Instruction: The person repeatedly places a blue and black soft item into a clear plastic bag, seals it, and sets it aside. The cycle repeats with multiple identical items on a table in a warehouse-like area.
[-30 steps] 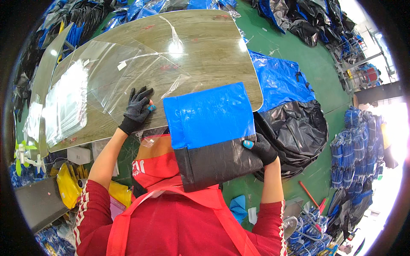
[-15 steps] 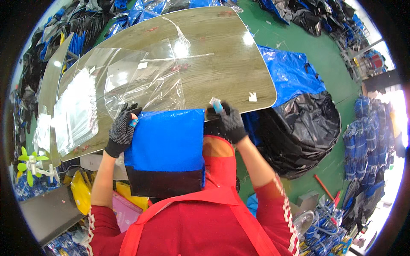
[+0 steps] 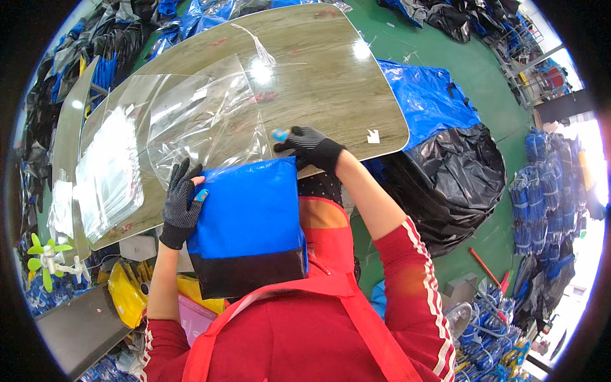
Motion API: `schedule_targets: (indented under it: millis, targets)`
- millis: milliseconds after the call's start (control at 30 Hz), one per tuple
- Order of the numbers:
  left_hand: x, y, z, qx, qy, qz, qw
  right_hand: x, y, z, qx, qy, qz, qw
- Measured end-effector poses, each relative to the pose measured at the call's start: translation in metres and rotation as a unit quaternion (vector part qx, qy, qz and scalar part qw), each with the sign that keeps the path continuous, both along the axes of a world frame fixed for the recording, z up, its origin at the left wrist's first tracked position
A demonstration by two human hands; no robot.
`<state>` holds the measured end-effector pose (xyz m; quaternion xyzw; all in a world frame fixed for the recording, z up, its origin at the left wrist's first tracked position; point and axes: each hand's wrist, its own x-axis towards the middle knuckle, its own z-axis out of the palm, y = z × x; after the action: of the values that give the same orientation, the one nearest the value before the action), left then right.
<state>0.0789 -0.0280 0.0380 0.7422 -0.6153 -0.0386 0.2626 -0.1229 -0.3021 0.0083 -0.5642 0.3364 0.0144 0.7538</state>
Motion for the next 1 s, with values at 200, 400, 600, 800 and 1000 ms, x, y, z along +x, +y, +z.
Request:
schedule_targets:
  millis: [200,400,600,800,1000]
  targets:
    - [0.001,0.006,-0.002,0.006,-0.096,0.014,0.995,0.012,0.002,-0.007,-0.133,-0.044,0.108,0.984]
    - [-0.006,0.008,-0.009,0.021,-0.060,0.037,0.997,-0.044,0.006,0.002,-0.116,-0.106,0.042,0.987]
    - [-0.006,0.001,-0.012,0.014,0.063,0.039,0.997,-0.056,0.011,0.012,-0.094,-0.086,0.077,0.989]
    - [-0.010,0.004,-0.017,0.006,0.162,0.079,0.984,-0.063,0.044,0.002,-0.121,-0.069,-0.063,0.988]
    - [-0.018,0.006,-0.035,-0.014,0.129,0.173,0.976,-0.074,0.134,-0.018,-0.310,-0.114,-0.176,0.927]
